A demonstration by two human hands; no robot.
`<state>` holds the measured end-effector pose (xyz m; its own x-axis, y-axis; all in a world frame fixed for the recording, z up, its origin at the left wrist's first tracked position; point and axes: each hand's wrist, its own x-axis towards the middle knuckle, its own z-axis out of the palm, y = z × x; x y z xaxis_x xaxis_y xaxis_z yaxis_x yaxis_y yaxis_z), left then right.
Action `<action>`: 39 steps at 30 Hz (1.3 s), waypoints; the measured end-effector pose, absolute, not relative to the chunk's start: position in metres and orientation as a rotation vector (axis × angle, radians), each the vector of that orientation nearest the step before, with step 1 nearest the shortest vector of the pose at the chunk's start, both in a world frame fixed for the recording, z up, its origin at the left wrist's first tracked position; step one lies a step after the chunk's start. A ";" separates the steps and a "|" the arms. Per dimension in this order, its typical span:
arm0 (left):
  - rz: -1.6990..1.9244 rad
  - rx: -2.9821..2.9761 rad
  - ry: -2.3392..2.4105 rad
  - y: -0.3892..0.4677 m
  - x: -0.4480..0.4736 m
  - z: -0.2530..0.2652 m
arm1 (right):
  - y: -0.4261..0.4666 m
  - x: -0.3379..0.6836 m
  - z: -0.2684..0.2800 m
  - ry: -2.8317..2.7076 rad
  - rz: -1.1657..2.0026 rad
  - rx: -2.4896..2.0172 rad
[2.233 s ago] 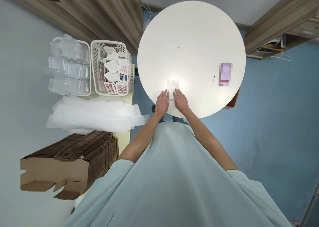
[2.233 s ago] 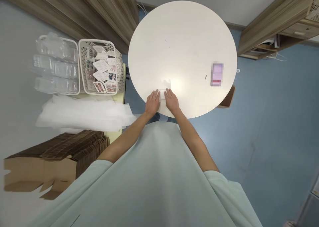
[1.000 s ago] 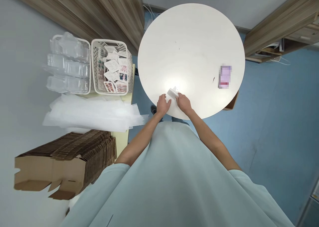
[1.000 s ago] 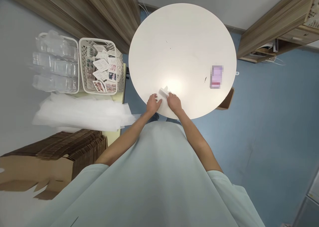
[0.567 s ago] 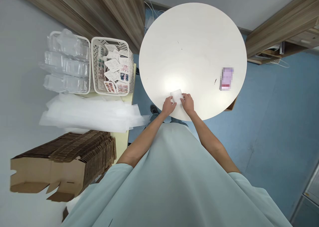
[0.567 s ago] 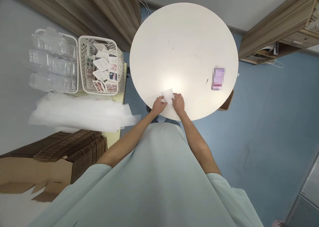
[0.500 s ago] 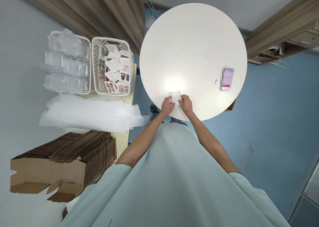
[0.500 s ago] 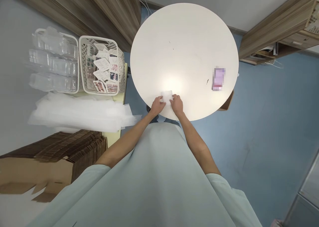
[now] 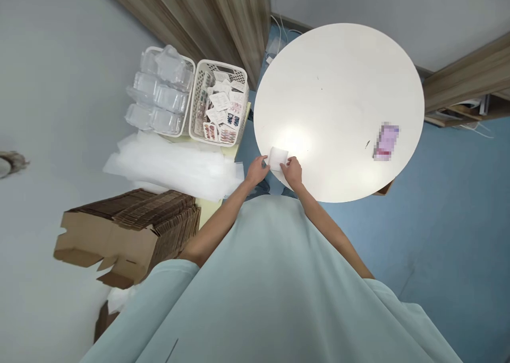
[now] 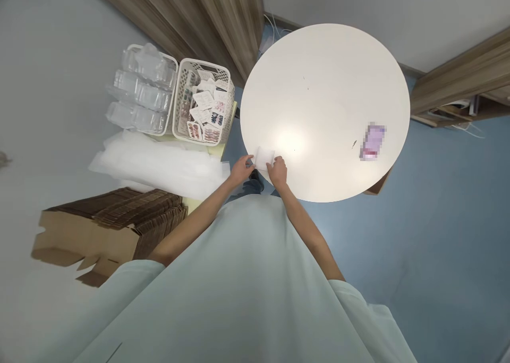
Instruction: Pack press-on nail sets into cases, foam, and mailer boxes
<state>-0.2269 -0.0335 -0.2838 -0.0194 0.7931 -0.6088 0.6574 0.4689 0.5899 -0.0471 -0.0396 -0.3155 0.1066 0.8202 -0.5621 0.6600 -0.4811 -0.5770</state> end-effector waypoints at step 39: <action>0.571 1.039 2.352 -0.373 -0.544 -0.156 | -0.215 -0.258 -0.119 -2.209 1.428 -1.198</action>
